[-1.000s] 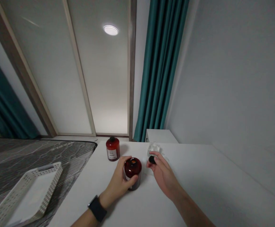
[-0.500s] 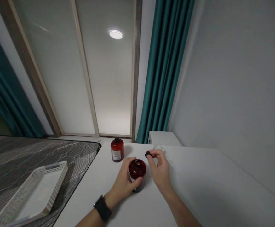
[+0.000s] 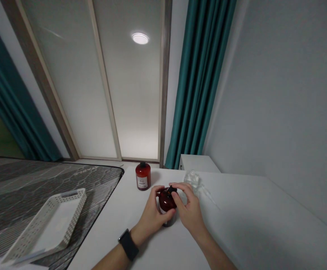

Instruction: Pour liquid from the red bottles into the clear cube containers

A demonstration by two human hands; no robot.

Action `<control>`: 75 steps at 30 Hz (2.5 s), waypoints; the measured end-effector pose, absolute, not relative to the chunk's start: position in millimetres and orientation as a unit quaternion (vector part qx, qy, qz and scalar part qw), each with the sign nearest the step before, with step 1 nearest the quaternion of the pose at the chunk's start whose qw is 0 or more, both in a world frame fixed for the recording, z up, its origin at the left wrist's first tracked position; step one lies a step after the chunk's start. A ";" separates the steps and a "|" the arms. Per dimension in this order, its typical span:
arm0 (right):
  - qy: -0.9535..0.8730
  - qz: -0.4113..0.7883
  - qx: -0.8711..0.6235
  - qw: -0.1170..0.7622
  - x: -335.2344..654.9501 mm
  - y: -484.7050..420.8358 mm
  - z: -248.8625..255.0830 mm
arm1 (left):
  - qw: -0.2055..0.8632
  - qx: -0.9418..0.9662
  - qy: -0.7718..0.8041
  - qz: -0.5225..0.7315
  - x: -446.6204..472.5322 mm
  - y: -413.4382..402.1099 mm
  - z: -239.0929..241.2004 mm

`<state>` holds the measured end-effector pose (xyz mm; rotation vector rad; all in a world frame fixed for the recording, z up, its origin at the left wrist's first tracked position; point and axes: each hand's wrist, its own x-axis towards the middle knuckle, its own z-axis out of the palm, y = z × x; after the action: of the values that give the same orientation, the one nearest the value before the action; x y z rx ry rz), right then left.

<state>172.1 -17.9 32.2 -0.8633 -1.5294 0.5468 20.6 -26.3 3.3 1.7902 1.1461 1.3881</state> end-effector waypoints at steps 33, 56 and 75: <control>-0.717 0.222 -0.351 0.560 178.7 -21.1 31.1 | 0.299 0.706 0.406 0.498 19.5 -27.3 11.0; -0.712 0.252 -0.339 0.561 180.3 -21.5 26.9 | 0.292 0.703 0.412 0.501 19.6 -28.9 13.3; -0.703 0.246 -0.346 0.570 179.0 -23.5 28.1 | 0.296 0.702 0.411 0.500 19.6 -29.0 14.6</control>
<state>179.0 -23.5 28.1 -0.8122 -1.6512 0.5773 19.6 -29.0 14.6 1.8679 1.0937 1.3306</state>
